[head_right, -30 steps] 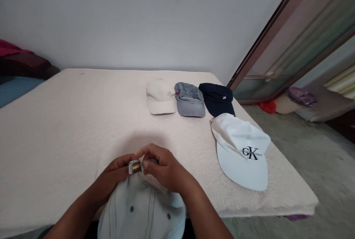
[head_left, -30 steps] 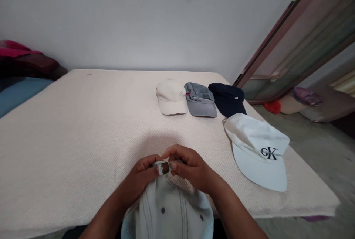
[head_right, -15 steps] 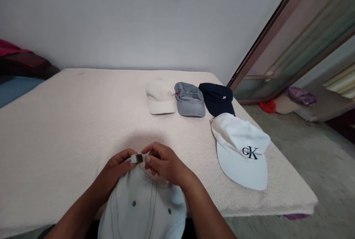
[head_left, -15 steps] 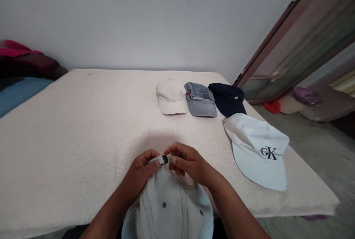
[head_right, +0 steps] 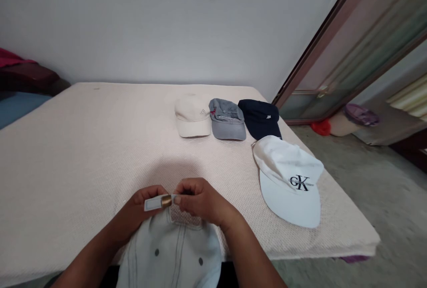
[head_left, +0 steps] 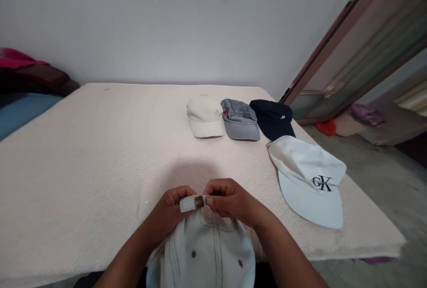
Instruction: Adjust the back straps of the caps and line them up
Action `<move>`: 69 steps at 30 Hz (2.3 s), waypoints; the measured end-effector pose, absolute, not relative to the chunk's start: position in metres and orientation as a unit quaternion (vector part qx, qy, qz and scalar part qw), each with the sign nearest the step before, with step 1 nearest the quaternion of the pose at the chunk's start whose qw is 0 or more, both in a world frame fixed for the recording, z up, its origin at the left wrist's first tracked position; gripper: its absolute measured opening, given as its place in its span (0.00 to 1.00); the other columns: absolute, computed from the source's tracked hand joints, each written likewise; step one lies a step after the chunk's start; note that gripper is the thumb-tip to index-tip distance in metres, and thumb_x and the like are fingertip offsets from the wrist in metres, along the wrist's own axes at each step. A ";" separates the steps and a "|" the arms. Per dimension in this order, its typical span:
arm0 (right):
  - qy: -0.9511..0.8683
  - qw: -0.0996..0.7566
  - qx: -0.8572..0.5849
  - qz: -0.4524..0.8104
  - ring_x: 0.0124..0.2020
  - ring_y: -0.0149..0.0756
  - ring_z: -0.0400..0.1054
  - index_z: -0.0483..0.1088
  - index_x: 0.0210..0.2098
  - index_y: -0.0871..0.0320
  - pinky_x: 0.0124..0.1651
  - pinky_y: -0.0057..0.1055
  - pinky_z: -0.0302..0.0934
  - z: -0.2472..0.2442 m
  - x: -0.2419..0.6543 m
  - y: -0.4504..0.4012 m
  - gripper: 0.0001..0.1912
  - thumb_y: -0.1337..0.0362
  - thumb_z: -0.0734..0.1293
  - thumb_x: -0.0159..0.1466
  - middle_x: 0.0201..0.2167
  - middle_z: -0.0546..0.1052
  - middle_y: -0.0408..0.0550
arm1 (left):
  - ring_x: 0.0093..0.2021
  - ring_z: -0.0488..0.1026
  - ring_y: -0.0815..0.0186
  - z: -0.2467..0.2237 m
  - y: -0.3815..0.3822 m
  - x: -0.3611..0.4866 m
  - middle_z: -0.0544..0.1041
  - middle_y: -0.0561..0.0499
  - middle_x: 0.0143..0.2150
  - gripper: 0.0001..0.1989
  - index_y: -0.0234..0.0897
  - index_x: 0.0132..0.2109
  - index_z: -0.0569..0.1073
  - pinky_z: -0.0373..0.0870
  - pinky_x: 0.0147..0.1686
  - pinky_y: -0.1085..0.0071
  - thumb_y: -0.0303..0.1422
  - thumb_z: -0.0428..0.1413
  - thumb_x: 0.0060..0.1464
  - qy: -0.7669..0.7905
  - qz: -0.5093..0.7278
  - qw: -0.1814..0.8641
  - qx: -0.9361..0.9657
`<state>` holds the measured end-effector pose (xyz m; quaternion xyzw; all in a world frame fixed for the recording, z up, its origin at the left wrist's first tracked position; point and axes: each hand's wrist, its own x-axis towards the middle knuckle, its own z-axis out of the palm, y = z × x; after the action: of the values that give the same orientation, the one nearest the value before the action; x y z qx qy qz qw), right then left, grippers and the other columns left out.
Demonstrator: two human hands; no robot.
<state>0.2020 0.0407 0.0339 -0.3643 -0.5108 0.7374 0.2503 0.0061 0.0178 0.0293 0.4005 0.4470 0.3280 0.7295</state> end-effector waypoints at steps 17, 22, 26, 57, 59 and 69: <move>-0.532 0.231 -0.406 0.706 0.16 0.21 0.50 0.64 0.26 0.59 0.18 0.22 0.43 0.033 0.193 0.043 0.10 0.62 0.69 0.54 0.15 0.61 0.35 | 0.25 0.57 0.71 0.029 0.018 0.010 0.64 0.56 0.23 0.09 0.34 0.28 0.71 0.53 0.26 0.73 0.34 0.62 0.44 0.486 0.304 0.655 0.492; -0.474 0.261 -0.348 0.766 0.14 0.21 0.50 0.65 0.29 0.60 0.17 0.21 0.42 0.032 0.197 0.043 0.11 0.59 0.68 0.56 0.16 0.62 0.35 | 0.25 0.60 0.71 0.030 0.017 0.009 0.67 0.56 0.24 0.10 0.35 0.28 0.71 0.55 0.28 0.73 0.36 0.63 0.44 0.472 0.324 0.707 0.416; -0.461 0.288 -0.308 0.781 0.16 0.21 0.53 0.66 0.36 0.60 0.18 0.21 0.45 0.033 0.198 0.042 0.11 0.61 0.69 0.57 0.18 0.64 0.35 | 0.27 0.62 0.70 0.031 0.018 0.008 0.69 0.55 0.25 0.10 0.35 0.29 0.72 0.56 0.30 0.73 0.36 0.63 0.44 0.471 0.337 0.701 0.417; -0.472 0.300 -0.349 0.751 0.14 0.19 0.46 0.67 0.32 0.60 0.16 0.20 0.42 0.034 0.187 0.041 0.09 0.62 0.69 0.55 0.15 0.60 0.33 | 0.29 0.67 0.70 0.026 0.013 0.006 0.73 0.52 0.29 0.10 0.35 0.35 0.73 0.61 0.30 0.74 0.38 0.60 0.49 0.435 0.325 0.749 0.379; -0.479 0.293 -0.357 0.747 0.14 0.19 0.48 0.68 0.32 0.60 0.16 0.20 0.43 0.034 0.186 0.041 0.08 0.63 0.69 0.56 0.15 0.61 0.33 | 0.32 0.69 0.67 0.026 0.012 0.005 0.75 0.50 0.32 0.11 0.35 0.36 0.75 0.63 0.33 0.72 0.37 0.62 0.47 0.426 0.321 0.750 0.390; -0.452 0.294 -0.328 0.776 0.14 0.20 0.48 0.67 0.33 0.59 0.16 0.21 0.42 0.036 0.186 0.038 0.09 0.62 0.69 0.55 0.16 0.60 0.33 | 0.35 0.72 0.64 0.025 0.012 0.006 0.78 0.46 0.33 0.12 0.34 0.42 0.77 0.65 0.37 0.69 0.35 0.60 0.51 0.403 0.328 0.775 0.359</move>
<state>0.1859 0.0384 0.0358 -0.3278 -0.4522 0.7755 0.2943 0.0058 0.0118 0.0252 0.3590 0.4030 0.3284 0.7752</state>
